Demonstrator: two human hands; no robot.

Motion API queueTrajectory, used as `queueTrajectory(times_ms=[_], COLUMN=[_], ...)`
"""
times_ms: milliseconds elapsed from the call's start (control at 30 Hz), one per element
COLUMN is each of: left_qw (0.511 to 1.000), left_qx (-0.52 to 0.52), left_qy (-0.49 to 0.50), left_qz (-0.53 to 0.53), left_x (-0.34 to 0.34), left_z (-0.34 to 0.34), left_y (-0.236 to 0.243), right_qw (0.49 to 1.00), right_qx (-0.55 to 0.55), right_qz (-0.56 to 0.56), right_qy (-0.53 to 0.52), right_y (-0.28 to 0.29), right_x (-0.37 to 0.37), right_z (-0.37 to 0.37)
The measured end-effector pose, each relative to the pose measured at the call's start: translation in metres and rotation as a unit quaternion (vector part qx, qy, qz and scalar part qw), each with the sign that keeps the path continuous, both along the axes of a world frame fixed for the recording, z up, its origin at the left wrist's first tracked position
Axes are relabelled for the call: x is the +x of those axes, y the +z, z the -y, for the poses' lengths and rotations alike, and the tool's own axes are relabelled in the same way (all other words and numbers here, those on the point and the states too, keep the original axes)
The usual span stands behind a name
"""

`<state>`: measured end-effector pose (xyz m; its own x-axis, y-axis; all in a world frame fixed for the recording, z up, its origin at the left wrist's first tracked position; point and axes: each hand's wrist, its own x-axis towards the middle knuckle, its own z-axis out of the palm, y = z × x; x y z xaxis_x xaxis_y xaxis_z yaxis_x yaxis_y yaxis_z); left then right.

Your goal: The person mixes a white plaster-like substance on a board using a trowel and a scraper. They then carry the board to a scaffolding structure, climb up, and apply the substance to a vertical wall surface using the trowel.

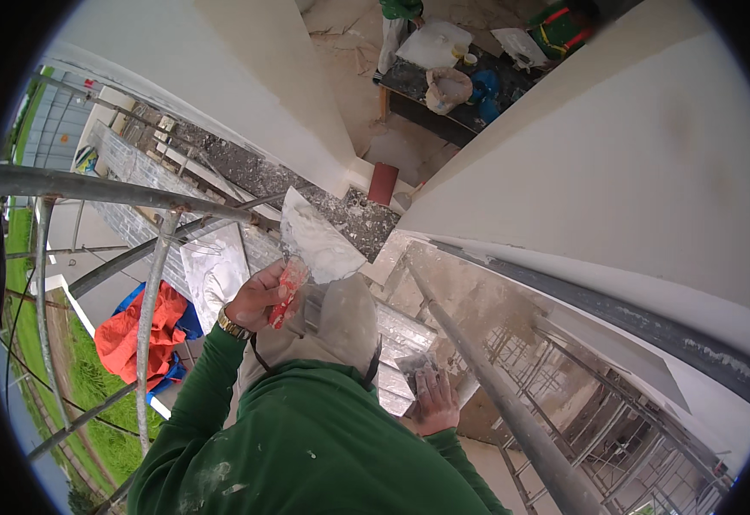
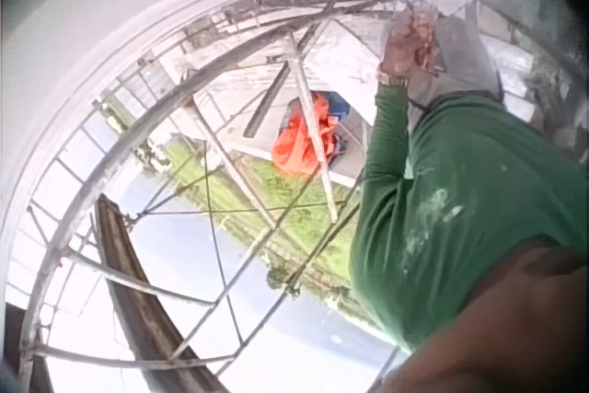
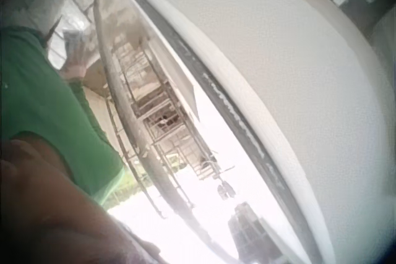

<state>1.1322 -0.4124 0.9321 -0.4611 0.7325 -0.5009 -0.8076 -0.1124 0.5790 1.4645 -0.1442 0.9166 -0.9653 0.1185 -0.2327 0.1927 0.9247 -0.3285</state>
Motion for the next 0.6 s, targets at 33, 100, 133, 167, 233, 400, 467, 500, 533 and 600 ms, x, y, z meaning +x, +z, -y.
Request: queueTrajectory(times_ms=[33,100,133,167,233,400,467,500,533,600], left_qw=[0.999,0.997,0.995,0.994,0.990,0.981,0.970,0.966,0.961,0.953], left_qx=[0.037,0.056,0.065,0.072,0.054,-0.009,-0.060,-0.072,-0.084,-0.084], left_qy=[0.016,0.056,0.070,0.083,0.121,0.180,0.220,0.235,0.248,0.274], left_qz=[-0.016,-0.020,-0.019,-0.027,-0.039,-0.068,-0.086,-0.087,-0.089,-0.096], left_x=[-0.004,-0.012,-0.015,-0.018,-0.019,-0.006,0.007,0.014,0.020,0.032], left_z=[-0.004,-0.015,-0.020,-0.026,-0.026,-0.008,0.004,0.014,0.023,0.032], left_y=[0.001,0.008,0.013,0.020,0.026,0.067,0.077,0.076,0.078,0.084], right_qw=[1.000,0.999,0.998,0.998,0.998,0.997,0.997,0.997,0.997,0.997], right_qx=[-0.018,-0.030,-0.037,-0.039,-0.042,-0.051,-0.051,-0.051,-0.050,-0.043], right_qz=[-0.014,-0.028,-0.033,-0.034,-0.039,-0.058,-0.058,-0.057,-0.057,-0.062], right_qy=[0.002,-0.015,-0.030,-0.025,-0.018,-0.022,-0.023,-0.024,-0.028,-0.036], right_y=[0.001,-0.007,-0.005,-0.002,0.004,0.001,0.003,0.002,0.002,0.002], right_x=[0.001,0.003,0.004,0.004,-0.001,0.003,0.007,0.008,0.008,0.005], right_z=[-0.001,-0.002,0.000,0.000,-0.001,-0.002,0.001,0.002,0.003,0.003])
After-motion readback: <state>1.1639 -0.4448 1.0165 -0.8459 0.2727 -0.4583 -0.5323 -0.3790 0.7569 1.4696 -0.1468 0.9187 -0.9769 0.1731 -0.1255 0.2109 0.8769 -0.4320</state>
